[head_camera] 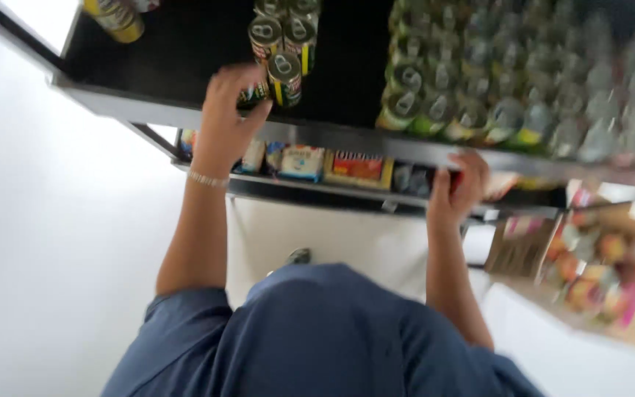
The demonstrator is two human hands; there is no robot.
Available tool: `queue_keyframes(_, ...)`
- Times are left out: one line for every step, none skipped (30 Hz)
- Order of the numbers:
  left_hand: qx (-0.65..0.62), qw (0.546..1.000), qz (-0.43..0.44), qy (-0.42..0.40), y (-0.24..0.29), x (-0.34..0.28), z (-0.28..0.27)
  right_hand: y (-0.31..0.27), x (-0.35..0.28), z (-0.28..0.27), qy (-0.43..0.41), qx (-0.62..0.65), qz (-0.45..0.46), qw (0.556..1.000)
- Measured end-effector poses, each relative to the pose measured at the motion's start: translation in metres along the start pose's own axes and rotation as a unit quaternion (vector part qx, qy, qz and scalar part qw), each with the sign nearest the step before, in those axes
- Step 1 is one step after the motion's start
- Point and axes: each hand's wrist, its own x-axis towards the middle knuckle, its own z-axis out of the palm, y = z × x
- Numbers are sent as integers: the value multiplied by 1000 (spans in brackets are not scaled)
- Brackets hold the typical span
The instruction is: The recorder is stocking and arranging canned goods from a cardboard box onto grocery store shelves.
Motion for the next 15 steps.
queue_keyframes(-8,1000,10,-14,-2,16,0,-9,-10,14,14,-11,7,1000)
queue_keyframes(45,998,35,-20,-2,33,1,-18,-20,27,-9,-4,6,1000)
queue_keyframes(94,994,58,-21,-1,49,5,-26,-25,37,-35,2,2,999)
queue_keyframes(83,994,67,-31,-14,53,13,-47,-16,47,-25,-11,8,1000)
queue_keyframes(72,996,9,-51,-25,49,26,-69,-13,52,-86,-13,-21,996)
queue_keyframes(63,994,-49,-74,-35,44,40,-89,-9,57,-148,-14,-49,988)
queue_keyframes(52,994,-41,-81,-38,47,47,-92,-13,60,-141,-27,-45,989)
queue_keyframes(103,993,-18,-55,-41,51,53,-95,-15,63,-163,-14,-39,986)
queue_keyframes(152,988,4,-24,-42,54,61,-97,-16,64,-187,0,-33,982)
queue_keyframes(142,989,10,-28,-40,57,62,-97,-17,61,-183,-12,-31,983)
queue_keyframes(122,991,-46,-38,-37,56,61,-97,-19,57,-199,1,-15,980)
queue_keyframes(101,988,-102,-49,-35,55,61,-96,-22,52,-215,13,2,977)
queue_keyframes(97,989,-101,-48,-34,56,63,-93,-23,47,-214,9,0,977)
queue_keyframes(106,991,-71,-40,-33,57,66,-90,-24,41,-217,11,21,976)
queue_keyframes(117,992,-45,-31,-32,55,65,-88,-27,36,-222,17,43,974)
